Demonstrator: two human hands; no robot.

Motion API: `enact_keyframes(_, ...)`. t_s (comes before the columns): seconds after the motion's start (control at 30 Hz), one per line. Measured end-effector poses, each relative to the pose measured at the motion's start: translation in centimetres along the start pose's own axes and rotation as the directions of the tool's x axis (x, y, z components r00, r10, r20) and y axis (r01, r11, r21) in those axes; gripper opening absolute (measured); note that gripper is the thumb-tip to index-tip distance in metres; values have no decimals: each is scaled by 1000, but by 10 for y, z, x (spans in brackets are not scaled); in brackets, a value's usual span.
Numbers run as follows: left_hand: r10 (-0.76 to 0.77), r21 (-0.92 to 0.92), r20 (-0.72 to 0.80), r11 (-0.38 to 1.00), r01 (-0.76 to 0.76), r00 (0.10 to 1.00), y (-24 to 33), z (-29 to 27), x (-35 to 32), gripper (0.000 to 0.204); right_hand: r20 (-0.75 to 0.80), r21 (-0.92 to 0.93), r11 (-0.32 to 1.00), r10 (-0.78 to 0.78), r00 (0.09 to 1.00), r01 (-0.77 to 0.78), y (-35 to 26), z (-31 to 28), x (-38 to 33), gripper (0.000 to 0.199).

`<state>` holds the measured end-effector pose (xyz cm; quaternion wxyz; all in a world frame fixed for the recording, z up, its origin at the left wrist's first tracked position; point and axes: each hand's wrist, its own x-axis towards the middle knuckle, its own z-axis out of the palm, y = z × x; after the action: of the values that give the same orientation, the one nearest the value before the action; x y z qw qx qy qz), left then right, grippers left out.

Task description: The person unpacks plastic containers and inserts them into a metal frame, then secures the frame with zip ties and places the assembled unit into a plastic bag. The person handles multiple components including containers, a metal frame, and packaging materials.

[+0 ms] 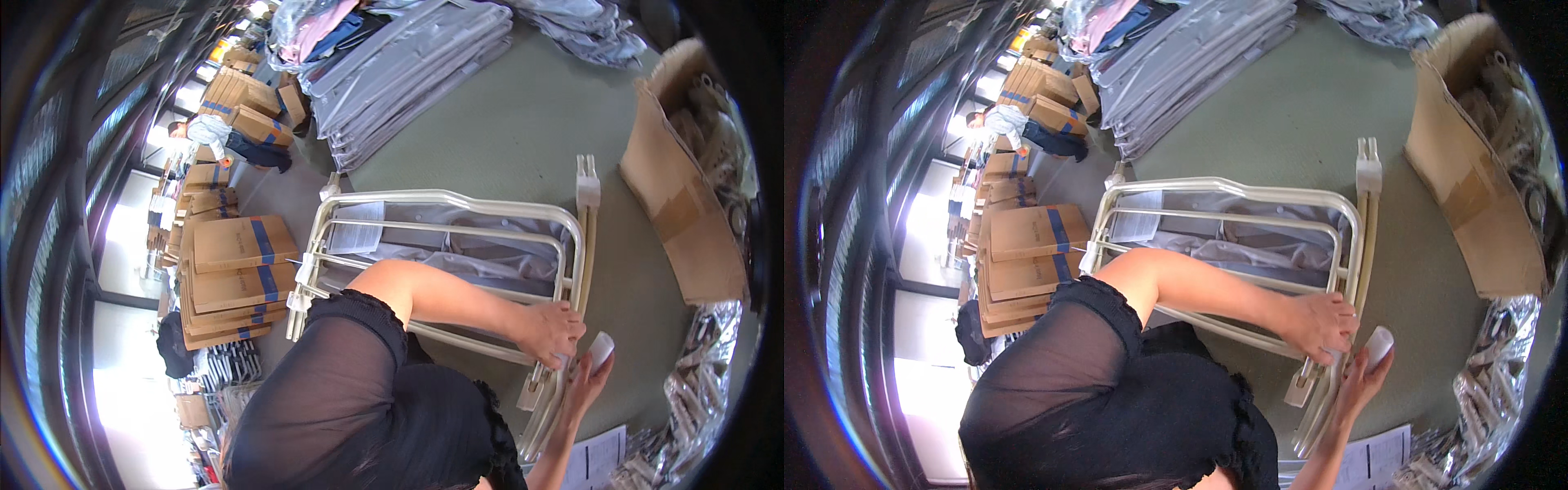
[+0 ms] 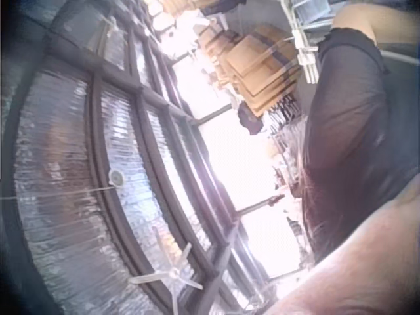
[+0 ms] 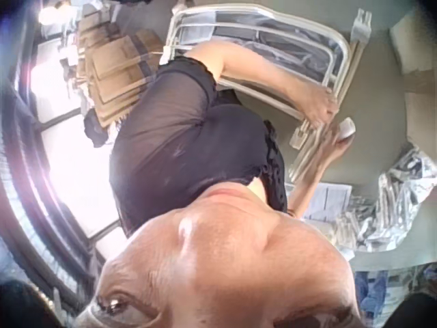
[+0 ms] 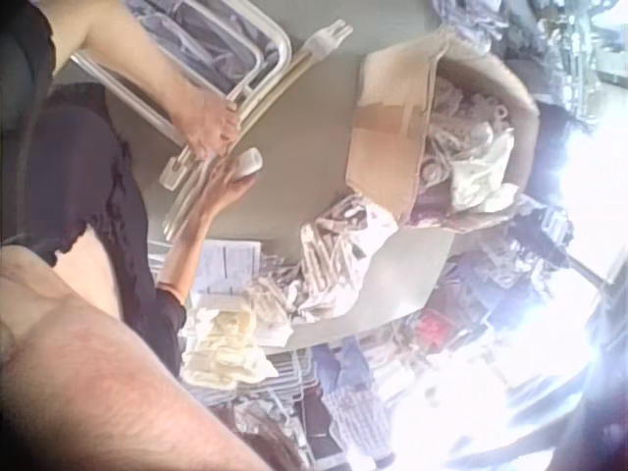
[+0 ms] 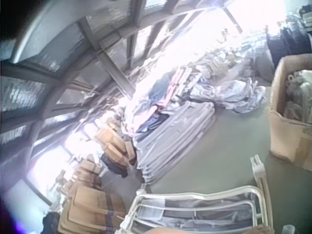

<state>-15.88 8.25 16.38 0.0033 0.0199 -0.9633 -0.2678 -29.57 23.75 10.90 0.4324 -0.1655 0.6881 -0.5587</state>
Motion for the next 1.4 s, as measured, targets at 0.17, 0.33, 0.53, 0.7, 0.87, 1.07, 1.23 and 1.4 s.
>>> enact_keyframes(0.17, -78, 11, 30, 997, 78, 997, 0, 12, 28, 31, -50, -158, 974, -169, 984, 160, 30, -25, 14, 56)
enact_keyframes(0.33, -223, -158, 121, 958, 240, 967, -1, -1, 36, 44, -84, -245, 962, -149, 985, 125, -23, -11, -4, 55)
enact_keyframes(0.53, -316, -439, 40, 847, 300, 948, 5, -34, 36, 56, -29, -170, 941, -303, 953, 294, -16, -17, -11, 46)
enact_keyframes(0.7, -332, -669, 9, 699, 252, 943, 4, -42, 46, 37, -15, 212, 959, -190, 982, 188, -58, -2, -23, 18)
enact_keyframes(0.87, -248, -632, 207, 704, 323, 946, -8, -62, 76, 27, -26, 277, 956, -94, 995, 97, -62, -11, -5, 19)
enact_keyframes(1.07, -113, -261, 317, 944, 201, 942, -50, -32, 114, 27, -159, -468, 864, -286, 945, 183, -50, -21, 24, 28)
enact_keyframes(1.23, -266, 326, 713, 945, 30, 648, -82, -20, 118, 45, -173, -777, 613, -431, 886, 146, -15, -14, 30, 24)
enact_keyframes(1.4, -247, 278, 684, 958, 68, 686, -72, -30, 108, 44, -47, -707, 672, -355, 934, 220, 9, 4, 29, 23)
